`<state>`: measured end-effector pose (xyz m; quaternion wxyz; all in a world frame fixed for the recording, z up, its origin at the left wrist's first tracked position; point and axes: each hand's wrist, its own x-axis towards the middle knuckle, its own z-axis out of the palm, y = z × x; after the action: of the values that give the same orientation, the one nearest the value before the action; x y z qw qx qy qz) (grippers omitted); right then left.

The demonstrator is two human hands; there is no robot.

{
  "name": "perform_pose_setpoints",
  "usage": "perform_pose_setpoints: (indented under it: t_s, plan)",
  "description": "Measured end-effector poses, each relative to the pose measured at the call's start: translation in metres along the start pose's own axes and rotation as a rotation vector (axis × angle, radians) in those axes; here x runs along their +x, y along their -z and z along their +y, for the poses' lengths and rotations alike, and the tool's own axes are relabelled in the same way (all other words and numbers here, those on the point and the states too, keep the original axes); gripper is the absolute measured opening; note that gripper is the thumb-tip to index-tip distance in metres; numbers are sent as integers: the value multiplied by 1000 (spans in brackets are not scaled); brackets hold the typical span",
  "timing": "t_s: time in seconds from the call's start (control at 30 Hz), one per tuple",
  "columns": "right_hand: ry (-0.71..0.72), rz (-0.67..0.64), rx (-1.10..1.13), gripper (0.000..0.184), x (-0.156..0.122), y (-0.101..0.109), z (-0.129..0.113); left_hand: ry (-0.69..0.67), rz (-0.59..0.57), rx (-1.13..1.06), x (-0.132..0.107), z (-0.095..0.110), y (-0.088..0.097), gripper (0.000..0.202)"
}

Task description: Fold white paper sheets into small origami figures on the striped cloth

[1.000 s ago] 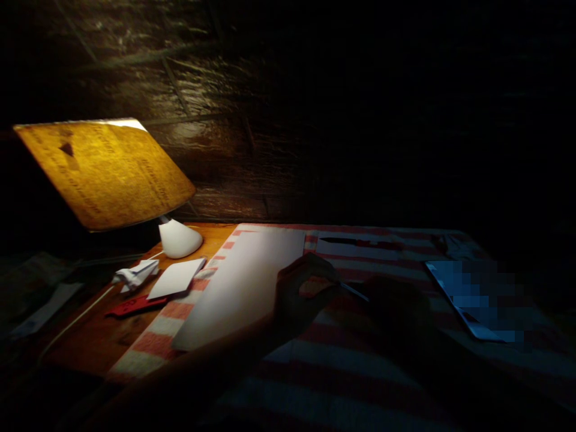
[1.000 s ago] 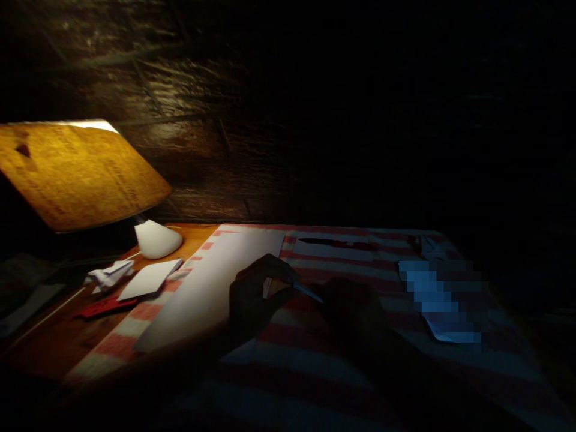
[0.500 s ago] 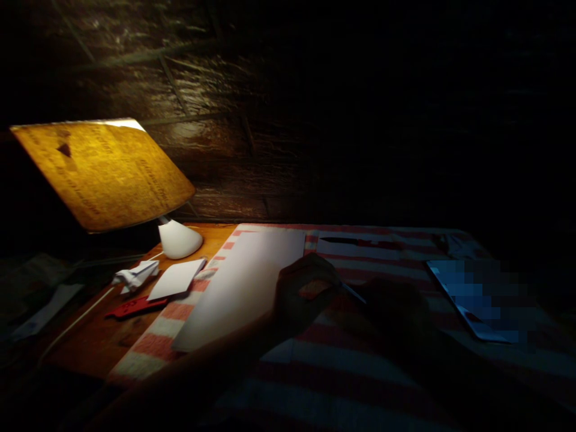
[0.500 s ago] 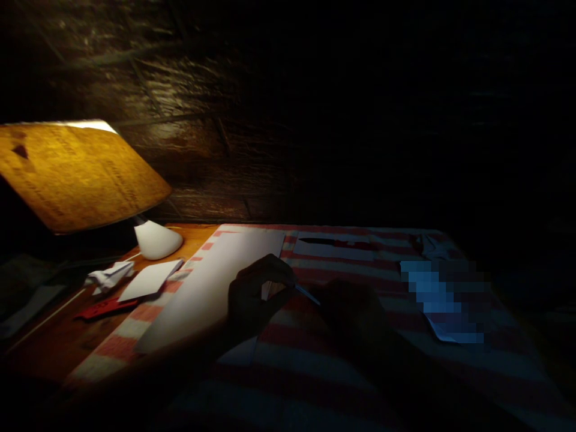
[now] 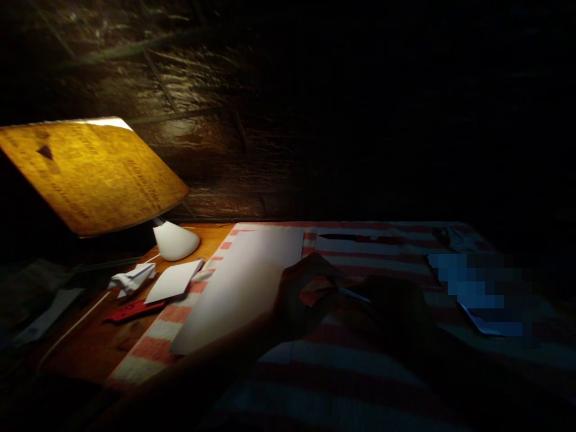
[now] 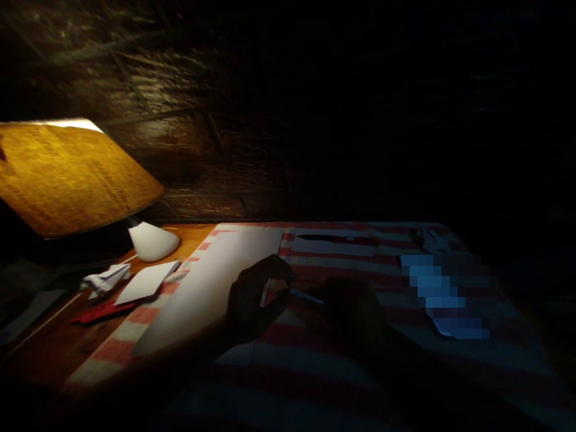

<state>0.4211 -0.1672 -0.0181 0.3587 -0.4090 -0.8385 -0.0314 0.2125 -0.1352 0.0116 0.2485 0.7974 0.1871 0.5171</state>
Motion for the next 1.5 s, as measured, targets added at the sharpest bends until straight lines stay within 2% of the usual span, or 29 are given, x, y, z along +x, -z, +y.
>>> perform_pose_setpoints:
  t_s: [0.13,0.27,0.47,0.63,0.83,0.97,1.03,1.17,1.27,1.4,1.5]
  plan:
    - [7,-1,38,27,-5,-3,1,-74,-13,0,-3,-3,1,2]
    - [15,-12,36,18,-4,0,1,-98,-8,1,-7,-1,2,10]
    - [32,-52,56,29,-3,-1,3,-51,-21,-81,-4,9,3,9]
    - [-9,-80,87,19,-5,-3,2,-65,-1,-96,-1,8,0,6]
    - [-3,-42,97,23,0,2,0,-28,6,-71,-1,7,1,9]
    - [-61,-75,248,17,0,2,-2,30,28,-94,0,5,1,6]
    - [-155,-86,444,17,0,2,-5,94,24,-91,0,-1,-1,12]
    - [-559,-121,826,43,3,1,-11,246,-46,-19,-2,-13,-7,36]
    - [-773,-121,977,49,4,-2,-12,377,-40,12,-6,-19,-10,50]
    - [-919,-114,1072,45,3,-7,-10,555,-21,-36,-9,-21,-11,54]
    - [-929,-108,1133,40,2,-10,-8,707,-41,-152,-10,-21,-13,55]
